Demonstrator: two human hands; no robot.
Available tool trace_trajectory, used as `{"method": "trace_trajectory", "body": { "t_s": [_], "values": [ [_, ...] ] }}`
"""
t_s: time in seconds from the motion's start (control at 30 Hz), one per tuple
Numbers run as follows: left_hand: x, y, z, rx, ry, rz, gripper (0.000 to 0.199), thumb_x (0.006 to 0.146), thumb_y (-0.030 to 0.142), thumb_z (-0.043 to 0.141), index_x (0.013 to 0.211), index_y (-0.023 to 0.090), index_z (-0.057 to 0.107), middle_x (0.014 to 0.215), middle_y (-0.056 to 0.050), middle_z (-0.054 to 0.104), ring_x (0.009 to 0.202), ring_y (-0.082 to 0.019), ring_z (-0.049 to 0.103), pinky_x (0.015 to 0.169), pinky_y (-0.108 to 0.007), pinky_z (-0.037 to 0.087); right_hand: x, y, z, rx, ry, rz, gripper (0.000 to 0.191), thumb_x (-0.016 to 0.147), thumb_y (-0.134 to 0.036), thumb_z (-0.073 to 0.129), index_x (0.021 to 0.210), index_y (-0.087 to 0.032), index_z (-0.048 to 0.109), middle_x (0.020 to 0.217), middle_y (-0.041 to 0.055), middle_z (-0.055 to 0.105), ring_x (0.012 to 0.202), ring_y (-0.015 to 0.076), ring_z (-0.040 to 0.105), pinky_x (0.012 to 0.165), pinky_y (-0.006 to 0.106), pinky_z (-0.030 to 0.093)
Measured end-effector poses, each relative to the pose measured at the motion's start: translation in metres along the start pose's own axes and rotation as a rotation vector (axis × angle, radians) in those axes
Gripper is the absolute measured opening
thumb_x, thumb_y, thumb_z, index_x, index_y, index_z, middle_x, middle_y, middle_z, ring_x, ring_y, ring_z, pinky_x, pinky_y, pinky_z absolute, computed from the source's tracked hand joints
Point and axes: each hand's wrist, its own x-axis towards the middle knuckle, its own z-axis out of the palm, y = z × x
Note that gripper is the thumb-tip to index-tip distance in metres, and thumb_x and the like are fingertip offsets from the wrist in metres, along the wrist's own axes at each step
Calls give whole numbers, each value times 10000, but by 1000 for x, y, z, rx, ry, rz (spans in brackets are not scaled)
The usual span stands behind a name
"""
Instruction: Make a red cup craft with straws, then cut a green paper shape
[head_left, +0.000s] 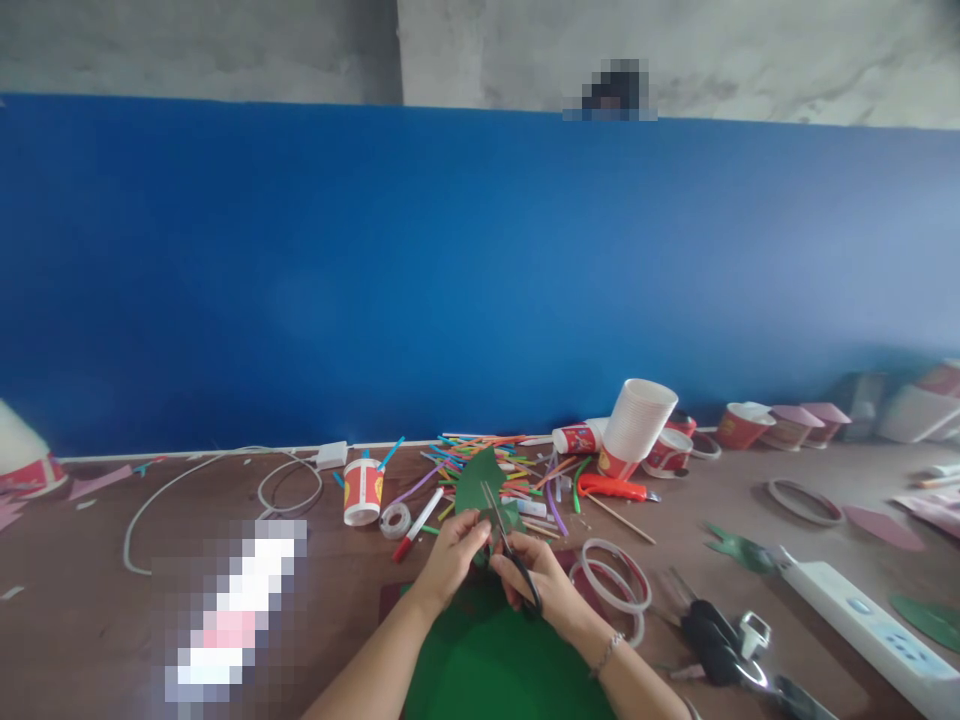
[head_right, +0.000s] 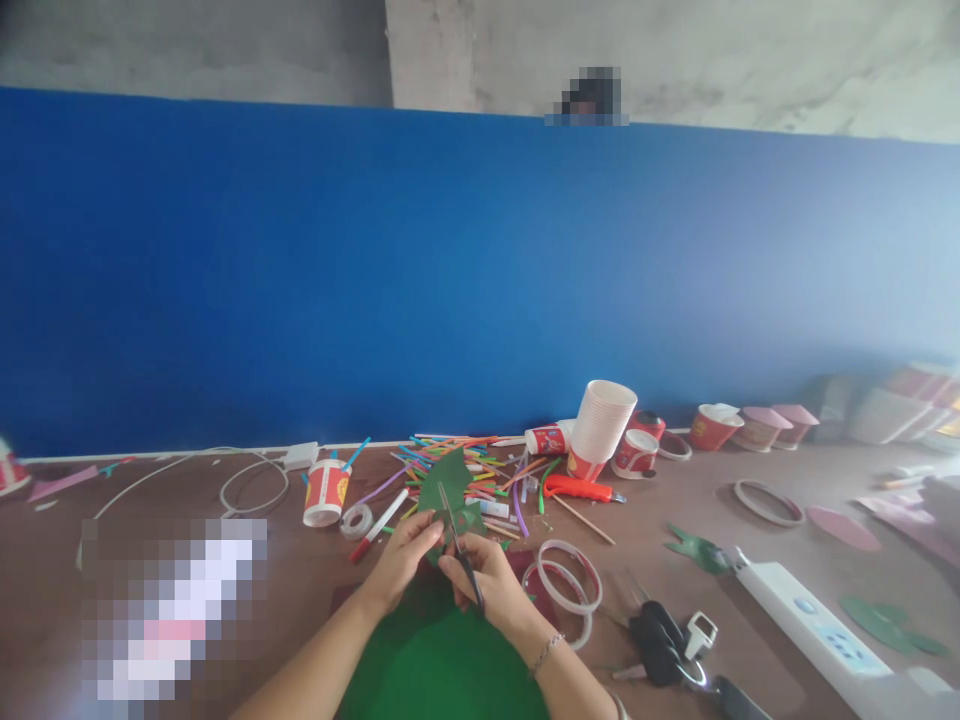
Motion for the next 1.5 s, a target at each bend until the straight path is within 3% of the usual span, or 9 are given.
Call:
{"method": "trace_trajectory", "body": {
  "t_s": [0.4,0.6,1.03,1.3,1.5],
  "values": [
    [2,-1,-3,167,92,66,309,847,353,436,595,174,445,629,21,428,658,-126,423,647,-247,331,0,-5,0,-20,-4,41,349,686,-470,667,680,-155,518,389,-65,475,320,57,381,341,167,292],
    [3,-3,-4,176,38,93,284,846,306,443,595,176,430,642,19,408,660,-123,406,640,-240,335,0,1,-1,30,-30,20,337,685,-459,672,719,-156,528,450,-50,519,378,71,445,376,169,337],
    [3,0,-6,229,101,106,317,838,316,445,560,183,370,622,23,366,643,-121,381,625,-239,325,-1,-5,-2,-25,-41,49,336,704,-456,650,662,-158,500,390,-67,469,320,53,383,342,161,296],
    [3,-1,-8,247,46,135,299,837,300,448,575,186,360,641,23,364,658,-125,378,645,-242,323,-1,-2,-2,14,-56,36,316,690,-431,670,706,-149,527,435,-54,514,357,64,434,370,164,347],
    [4,-1,-8,218,42,120,296,828,321,451,573,184,388,642,20,384,662,-130,396,656,-244,332,-1,-2,-3,-33,-53,55,313,701,-437,651,690,-159,509,400,-67,484,320,53,397,339,156,308]
  ]
}}
